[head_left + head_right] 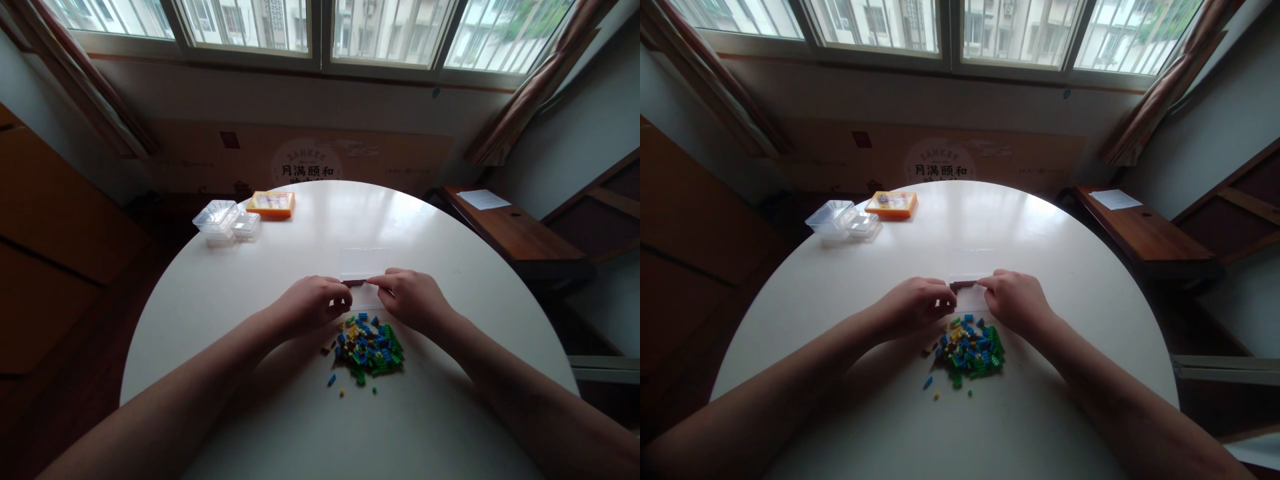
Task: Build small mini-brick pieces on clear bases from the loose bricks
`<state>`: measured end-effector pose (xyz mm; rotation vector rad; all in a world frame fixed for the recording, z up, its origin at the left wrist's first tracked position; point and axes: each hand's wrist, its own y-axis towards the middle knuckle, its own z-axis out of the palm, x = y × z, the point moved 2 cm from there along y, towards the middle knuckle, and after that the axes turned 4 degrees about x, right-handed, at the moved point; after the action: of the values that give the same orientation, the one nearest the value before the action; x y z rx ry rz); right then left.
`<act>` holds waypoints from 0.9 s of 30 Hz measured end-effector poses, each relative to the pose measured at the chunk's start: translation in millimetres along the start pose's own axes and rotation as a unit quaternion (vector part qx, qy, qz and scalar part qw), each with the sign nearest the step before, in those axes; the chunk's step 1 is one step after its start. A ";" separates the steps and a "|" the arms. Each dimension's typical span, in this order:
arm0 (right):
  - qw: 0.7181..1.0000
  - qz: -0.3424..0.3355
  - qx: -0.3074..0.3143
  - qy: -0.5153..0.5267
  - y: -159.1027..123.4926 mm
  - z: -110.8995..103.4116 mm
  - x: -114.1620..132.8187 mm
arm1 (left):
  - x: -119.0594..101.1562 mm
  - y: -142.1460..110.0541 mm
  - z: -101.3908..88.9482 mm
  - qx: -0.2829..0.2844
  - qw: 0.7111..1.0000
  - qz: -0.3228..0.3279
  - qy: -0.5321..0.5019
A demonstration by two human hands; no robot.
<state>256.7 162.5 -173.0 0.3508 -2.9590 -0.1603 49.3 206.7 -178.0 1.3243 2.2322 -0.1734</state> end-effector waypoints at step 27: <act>0.972 -0.174 0.136 0.079 -24.7 -22.4 -1.8 | -17.2 -7.9 -22.3 0.120 0.992 0.029 0.027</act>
<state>267.7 137.2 -154.4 0.8753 -2.7371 0.2266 40.6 197.5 -151.6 1.5339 2.2699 -0.3999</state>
